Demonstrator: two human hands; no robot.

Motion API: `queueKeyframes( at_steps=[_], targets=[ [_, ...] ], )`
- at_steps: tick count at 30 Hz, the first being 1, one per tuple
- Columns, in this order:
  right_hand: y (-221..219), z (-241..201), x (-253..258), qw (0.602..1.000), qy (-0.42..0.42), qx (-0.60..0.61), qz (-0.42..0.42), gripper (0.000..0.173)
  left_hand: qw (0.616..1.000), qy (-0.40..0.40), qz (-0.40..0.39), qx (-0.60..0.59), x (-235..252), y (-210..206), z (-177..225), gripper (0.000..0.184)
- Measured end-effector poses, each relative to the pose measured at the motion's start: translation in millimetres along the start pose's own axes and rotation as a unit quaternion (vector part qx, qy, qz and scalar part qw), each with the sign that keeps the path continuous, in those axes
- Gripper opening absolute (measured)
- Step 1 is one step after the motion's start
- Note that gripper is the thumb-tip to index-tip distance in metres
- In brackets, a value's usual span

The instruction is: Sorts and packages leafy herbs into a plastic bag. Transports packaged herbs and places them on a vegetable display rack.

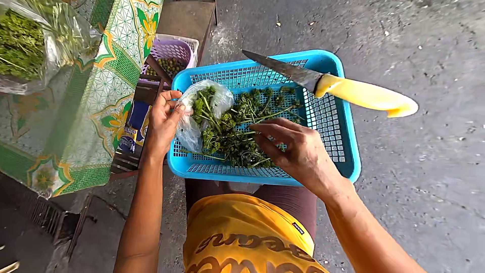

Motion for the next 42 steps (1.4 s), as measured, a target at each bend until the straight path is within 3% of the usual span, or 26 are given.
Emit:
queueKeyframes(
  at_steps=[3,7,8,11,13,14,16,18,20,23,28,30,32,35,37,39,42],
  targets=[
    [-19,-14,44,0.999,0.017,0.009,-0.037,0.028,0.989,0.025,-0.012,-0.146,-9,-4,2,0.033],
    [-60,-7,74,0.988,-0.054,-0.051,-0.135,0.073,0.982,0.024,-0.014,-0.186,-15,-1,-3,0.029],
    [-67,-4,75,0.985,-0.069,-0.063,-0.148,0.077,0.98,0.024,-0.021,-0.194,-17,2,-3,0.027],
    [-77,8,73,0.983,-0.096,-0.056,-0.149,0.061,0.968,0.037,-0.052,-0.244,-21,13,-3,0.023],
    [-76,22,74,0.981,-0.132,-0.012,-0.141,0.045,0.972,0.028,-0.049,-0.23,-22,21,-6,0.031],
    [-74,31,78,0.976,-0.162,0.017,-0.146,0.045,0.984,0.009,-0.035,-0.172,-23,25,-6,0.034],
    [-64,44,82,0.969,-0.196,0.054,-0.144,0.041,0.998,-0.045,-0.001,0.049,-30,32,-5,0.034],
    [-48,48,83,0.963,-0.215,0.053,-0.156,0.033,0.962,-0.096,0.008,0.255,-45,31,-4,0.033],
    [-34,51,81,0.957,-0.228,0.027,-0.174,0.027,0.921,-0.115,0.002,0.371,-52,26,-2,0.038],
    [-20,62,70,0.952,-0.242,-0.001,-0.189,0.031,0.882,-0.075,-0.006,0.465,-59,17,-1,0.068],
    [-4,76,31,0.956,-0.192,-0.085,-0.205,0.056,0.868,-0.031,0.039,0.493,-76,10,-5,0.105],
    [0,55,37,0.959,-0.166,-0.112,-0.201,0.05,0.869,-0.035,0.046,0.492,-83,7,-10,0.112],
    [-6,28,46,0.978,-0.088,-0.101,-0.159,0.035,0.875,-0.039,0.049,0.481,-89,4,-15,0.122],
    [-35,-19,61,0.989,0.035,-0.021,-0.146,0.013,0.878,-0.034,0.053,0.474,-94,1,-21,0.132],
    [-66,-42,67,0.981,0.088,-0.002,-0.172,0.01,0.879,-0.027,0.057,0.473,-96,1,-21,0.132],
    [-98,-52,70,0.973,0.109,-0.039,-0.198,0.014,0.878,-0.022,0.06,0.474,-96,1,-19,0.134],
    [-126,-59,76,0.96,0.074,-0.116,-0.244,0.044,0.88,-0.027,0.067,0.47,-98,2,-17,0.134]
  ],
)
Point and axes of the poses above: each hand's wrist, its own x-axis towards the middle knuckle, its own y-axis out of the back of the hand, z = x × y, the point moved 4 cm from there along x, towards the middle knuckle, and after that the axes turned 5 degrees about y, right-handed, at the moved point
